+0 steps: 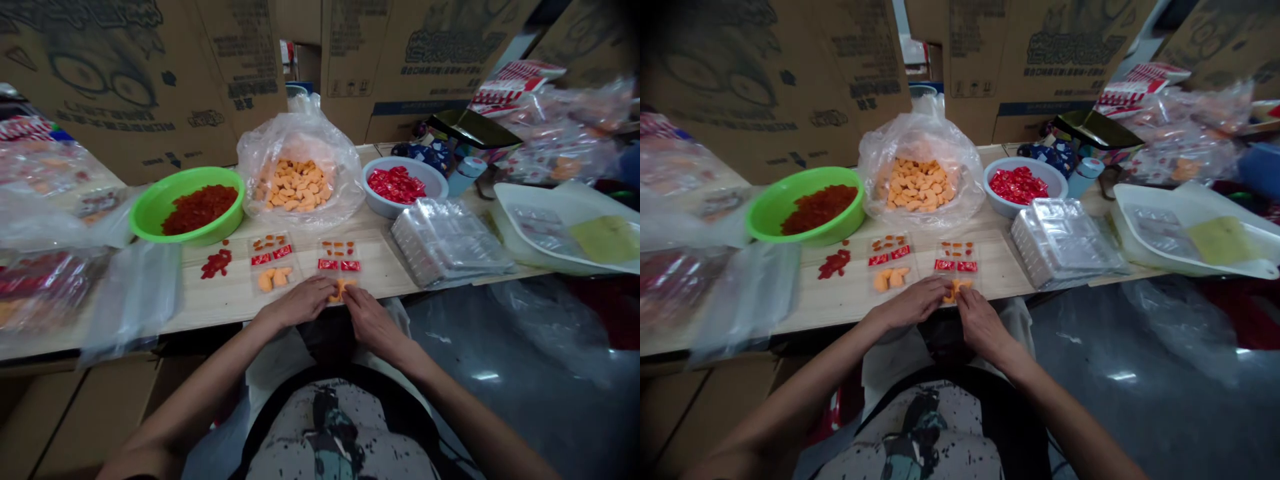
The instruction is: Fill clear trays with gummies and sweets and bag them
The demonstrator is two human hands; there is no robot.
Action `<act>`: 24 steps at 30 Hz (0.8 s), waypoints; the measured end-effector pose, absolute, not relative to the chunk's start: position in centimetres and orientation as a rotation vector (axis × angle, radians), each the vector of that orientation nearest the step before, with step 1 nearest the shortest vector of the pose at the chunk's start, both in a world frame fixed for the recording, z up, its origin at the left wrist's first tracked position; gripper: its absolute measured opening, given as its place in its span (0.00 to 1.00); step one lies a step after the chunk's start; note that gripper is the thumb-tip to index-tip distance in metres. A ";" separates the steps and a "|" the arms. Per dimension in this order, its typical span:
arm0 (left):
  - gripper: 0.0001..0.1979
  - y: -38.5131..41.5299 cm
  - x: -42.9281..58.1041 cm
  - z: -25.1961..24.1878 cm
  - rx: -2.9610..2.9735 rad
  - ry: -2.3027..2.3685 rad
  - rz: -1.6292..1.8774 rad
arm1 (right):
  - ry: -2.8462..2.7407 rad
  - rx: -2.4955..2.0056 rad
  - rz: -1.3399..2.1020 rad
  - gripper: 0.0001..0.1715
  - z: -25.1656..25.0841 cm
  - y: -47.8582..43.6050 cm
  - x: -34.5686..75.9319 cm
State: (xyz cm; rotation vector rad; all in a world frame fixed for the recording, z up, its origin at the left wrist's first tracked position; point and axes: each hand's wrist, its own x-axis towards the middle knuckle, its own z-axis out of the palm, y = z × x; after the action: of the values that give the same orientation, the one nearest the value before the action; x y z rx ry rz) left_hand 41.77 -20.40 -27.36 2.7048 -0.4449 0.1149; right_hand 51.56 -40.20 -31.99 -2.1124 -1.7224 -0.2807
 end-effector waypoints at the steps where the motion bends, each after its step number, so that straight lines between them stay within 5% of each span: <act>1: 0.17 -20.5 41.9 -27.4 2.726 -0.444 0.105 | -1.712 -2.122 -0.331 0.30 -32.3 -40.2 51.5; 11: 0.19 -19.1 37.5 -27.7 2.904 0.163 0.649 | -1.711 -2.065 -0.456 0.26 -32.5 -41.2 54.3; 15: 0.21 -17.0 35.0 -28.4 2.932 0.635 0.587 | -1.574 -2.008 -0.337 0.11 -30.7 -39.8 54.9; 20: 0.25 -16.1 35.7 -28.2 2.937 0.724 0.482 | -1.368 -2.016 -0.296 0.14 -28.1 -35.2 54.2; 24: 0.29 -15.0 37.6 -28.0 3.060 0.663 0.487 | -1.310 -2.242 -0.298 0.30 -23.8 -34.6 54.0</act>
State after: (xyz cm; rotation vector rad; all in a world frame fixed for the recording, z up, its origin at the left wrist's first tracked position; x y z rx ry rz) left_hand 37.57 -15.00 -27.98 3.0600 0.6631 0.4868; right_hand 53.98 -34.62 -23.84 -2.2420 -1.3097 -0.2984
